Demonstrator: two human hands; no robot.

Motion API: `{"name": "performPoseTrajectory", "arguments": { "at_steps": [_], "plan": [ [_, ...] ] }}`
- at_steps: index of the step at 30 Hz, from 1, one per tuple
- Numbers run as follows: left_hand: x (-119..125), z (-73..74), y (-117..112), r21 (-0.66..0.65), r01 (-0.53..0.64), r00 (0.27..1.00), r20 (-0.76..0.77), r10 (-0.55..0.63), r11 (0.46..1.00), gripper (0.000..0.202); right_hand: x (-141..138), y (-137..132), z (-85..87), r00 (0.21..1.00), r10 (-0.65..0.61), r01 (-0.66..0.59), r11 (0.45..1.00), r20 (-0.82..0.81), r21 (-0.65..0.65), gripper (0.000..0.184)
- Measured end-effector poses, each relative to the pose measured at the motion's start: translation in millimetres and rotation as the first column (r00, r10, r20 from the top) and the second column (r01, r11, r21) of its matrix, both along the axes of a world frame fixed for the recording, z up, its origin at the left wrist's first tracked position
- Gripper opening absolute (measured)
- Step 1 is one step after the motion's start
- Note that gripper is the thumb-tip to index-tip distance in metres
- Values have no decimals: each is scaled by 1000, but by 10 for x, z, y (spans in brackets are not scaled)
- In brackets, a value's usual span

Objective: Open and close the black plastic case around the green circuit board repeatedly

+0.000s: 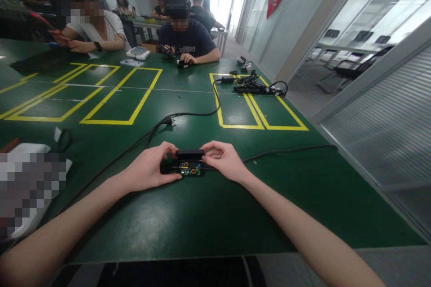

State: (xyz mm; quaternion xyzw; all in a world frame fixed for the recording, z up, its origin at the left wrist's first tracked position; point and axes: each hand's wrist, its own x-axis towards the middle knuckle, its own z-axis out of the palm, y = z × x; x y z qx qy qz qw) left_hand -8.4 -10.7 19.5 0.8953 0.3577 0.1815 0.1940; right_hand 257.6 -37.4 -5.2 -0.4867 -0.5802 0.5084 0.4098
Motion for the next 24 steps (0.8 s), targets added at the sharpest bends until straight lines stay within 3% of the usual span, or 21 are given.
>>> {"name": "performPoseTrajectory", "arguments": {
  "at_steps": [8,15,24],
  "plan": [
    [8,13,-1,-3,9,1000,6,-9,1000,49,-4,-45,81,990,72,-93,979,119,181,20],
    [6,18,-5,22,68,996,52,-69,997,45,54,-40,116,953,167,-251,904,253,347,28],
    [17,-12,-7,95,191,982,-10,-191,977,19,67,-44,123,907,184,-352,823,378,446,12]
  ]
}}
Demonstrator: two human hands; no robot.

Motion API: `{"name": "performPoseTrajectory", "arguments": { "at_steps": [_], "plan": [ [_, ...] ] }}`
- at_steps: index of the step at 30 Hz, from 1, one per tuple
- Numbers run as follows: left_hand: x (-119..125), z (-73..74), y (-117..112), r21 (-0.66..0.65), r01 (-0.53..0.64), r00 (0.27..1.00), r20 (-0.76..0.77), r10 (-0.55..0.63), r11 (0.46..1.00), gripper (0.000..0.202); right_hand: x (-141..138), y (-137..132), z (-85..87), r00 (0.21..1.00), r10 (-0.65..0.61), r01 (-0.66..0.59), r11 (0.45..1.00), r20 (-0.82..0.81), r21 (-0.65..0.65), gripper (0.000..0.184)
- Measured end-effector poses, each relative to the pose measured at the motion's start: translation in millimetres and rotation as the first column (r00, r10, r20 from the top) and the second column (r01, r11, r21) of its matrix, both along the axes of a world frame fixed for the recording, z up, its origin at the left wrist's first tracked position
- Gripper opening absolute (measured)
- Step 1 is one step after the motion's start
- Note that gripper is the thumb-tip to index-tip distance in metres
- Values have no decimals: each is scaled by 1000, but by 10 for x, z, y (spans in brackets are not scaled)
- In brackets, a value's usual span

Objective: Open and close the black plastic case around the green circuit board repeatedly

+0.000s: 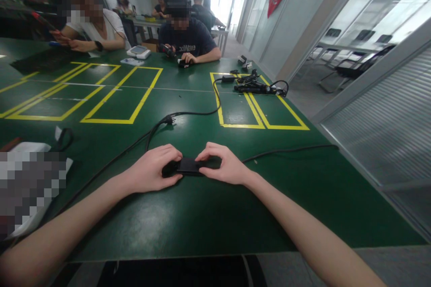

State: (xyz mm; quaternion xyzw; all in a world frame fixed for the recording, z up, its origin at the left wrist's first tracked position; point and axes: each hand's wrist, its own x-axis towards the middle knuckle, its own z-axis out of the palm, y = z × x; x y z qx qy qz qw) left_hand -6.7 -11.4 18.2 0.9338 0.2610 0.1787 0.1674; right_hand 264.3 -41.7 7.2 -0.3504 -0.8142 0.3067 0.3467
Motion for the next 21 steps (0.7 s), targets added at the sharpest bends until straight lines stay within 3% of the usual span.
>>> {"name": "performPoseTrajectory", "arguments": {
  "at_steps": [6,10,17,21],
  "plan": [
    [38,10,-25,-6,-13,999,-38,12,1000,15,-3,-26,28,998,7,-10,999,58,53,20],
    [72,-2,-4,50,-31,997,-64,34,998,13,17,-46,74,982,16,-45,989,191,144,30],
    [147,-38,-12,63,-42,995,-86,47,997,39,-2,-23,3,924,-49,-91,935,380,342,34],
    [184,-44,-24,93,-56,986,-152,70,994,35,-34,-36,5,914,-59,-104,922,402,372,34]
  ]
}}
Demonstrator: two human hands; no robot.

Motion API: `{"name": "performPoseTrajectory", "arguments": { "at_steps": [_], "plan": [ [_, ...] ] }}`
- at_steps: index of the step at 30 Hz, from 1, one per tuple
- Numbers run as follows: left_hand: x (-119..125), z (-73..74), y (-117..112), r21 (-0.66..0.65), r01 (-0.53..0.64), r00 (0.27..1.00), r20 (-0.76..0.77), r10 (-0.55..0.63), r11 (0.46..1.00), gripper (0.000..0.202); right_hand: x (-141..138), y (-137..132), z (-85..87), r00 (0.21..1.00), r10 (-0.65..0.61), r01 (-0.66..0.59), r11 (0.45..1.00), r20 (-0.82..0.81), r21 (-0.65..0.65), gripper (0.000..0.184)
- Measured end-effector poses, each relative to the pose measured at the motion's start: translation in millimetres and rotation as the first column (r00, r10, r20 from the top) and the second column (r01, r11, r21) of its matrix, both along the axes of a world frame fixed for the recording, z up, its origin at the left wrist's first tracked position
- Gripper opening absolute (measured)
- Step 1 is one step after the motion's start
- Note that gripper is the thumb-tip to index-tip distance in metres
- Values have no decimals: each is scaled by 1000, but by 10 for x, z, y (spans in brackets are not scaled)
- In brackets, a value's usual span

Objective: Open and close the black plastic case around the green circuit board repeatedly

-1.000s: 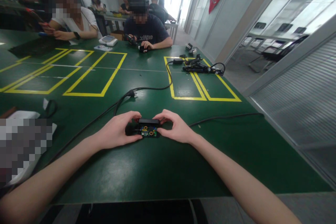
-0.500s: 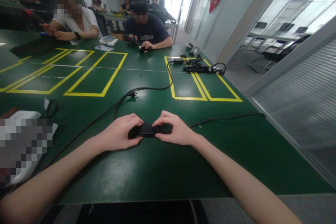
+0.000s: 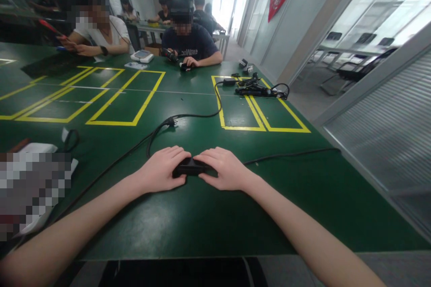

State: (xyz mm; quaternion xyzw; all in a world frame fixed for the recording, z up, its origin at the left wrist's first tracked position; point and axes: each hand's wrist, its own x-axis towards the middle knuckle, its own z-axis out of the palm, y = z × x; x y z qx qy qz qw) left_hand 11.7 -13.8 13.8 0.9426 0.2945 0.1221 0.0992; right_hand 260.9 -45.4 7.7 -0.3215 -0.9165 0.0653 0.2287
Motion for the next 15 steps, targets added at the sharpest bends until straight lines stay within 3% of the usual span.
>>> {"name": "performPoseTrajectory", "arguments": {
  "at_steps": [5,15],
  "plan": [
    [-21,-2,23,22,30,997,-66,-29,999,31,-50,1,-5,999,-25,27,997,29,-72,37],
    [-54,75,27,-61,120,992,-29,-122,991,16,-120,-16,4,991,-32,40,997,133,-61,29]
  ]
}}
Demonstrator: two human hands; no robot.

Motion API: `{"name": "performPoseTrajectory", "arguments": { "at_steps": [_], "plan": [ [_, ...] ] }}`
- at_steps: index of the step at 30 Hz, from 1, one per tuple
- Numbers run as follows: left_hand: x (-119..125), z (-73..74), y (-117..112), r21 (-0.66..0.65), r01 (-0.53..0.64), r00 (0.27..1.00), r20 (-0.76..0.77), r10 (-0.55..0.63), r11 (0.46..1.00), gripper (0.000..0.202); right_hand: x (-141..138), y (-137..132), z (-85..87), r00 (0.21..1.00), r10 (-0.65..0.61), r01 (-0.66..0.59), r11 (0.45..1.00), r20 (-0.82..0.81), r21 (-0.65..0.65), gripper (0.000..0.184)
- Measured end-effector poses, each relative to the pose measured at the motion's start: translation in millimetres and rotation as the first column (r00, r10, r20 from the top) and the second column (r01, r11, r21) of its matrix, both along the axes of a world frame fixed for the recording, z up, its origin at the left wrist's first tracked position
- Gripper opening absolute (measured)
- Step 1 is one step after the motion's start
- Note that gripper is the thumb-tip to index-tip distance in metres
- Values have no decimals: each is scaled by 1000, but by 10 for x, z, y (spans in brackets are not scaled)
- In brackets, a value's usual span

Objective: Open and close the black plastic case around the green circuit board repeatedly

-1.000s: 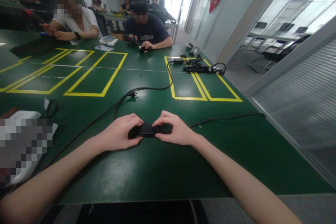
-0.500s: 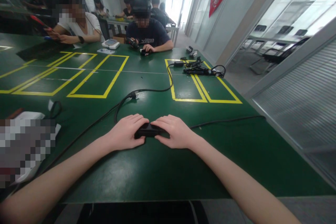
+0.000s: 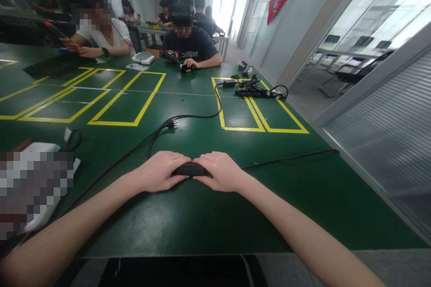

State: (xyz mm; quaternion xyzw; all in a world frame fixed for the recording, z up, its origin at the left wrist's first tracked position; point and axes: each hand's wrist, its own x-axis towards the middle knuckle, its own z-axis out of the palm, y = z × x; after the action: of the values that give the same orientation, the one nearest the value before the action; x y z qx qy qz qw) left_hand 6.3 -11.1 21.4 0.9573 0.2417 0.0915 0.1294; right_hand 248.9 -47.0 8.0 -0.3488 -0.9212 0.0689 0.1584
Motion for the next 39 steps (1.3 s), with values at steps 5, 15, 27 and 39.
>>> {"name": "performPoseTrajectory", "arguments": {
  "at_steps": [5,15,27,39],
  "plan": [
    [-3,24,-20,-6,14,1000,-16,-14,1000,15,-6,-24,30,1000,-7,7,1000,5,0,29],
    [-23,-38,-18,120,9,998,58,-16,993,43,-7,-82,42,999,-38,40,995,-20,90,28],
    [-47,13,-40,-33,-39,992,118,43,999,47,41,-30,-4,997,76,-81,965,31,251,33],
    [-49,31,-42,-235,-176,932,273,239,956,32,64,3,21,997,79,-71,968,-25,240,45]
  ]
}}
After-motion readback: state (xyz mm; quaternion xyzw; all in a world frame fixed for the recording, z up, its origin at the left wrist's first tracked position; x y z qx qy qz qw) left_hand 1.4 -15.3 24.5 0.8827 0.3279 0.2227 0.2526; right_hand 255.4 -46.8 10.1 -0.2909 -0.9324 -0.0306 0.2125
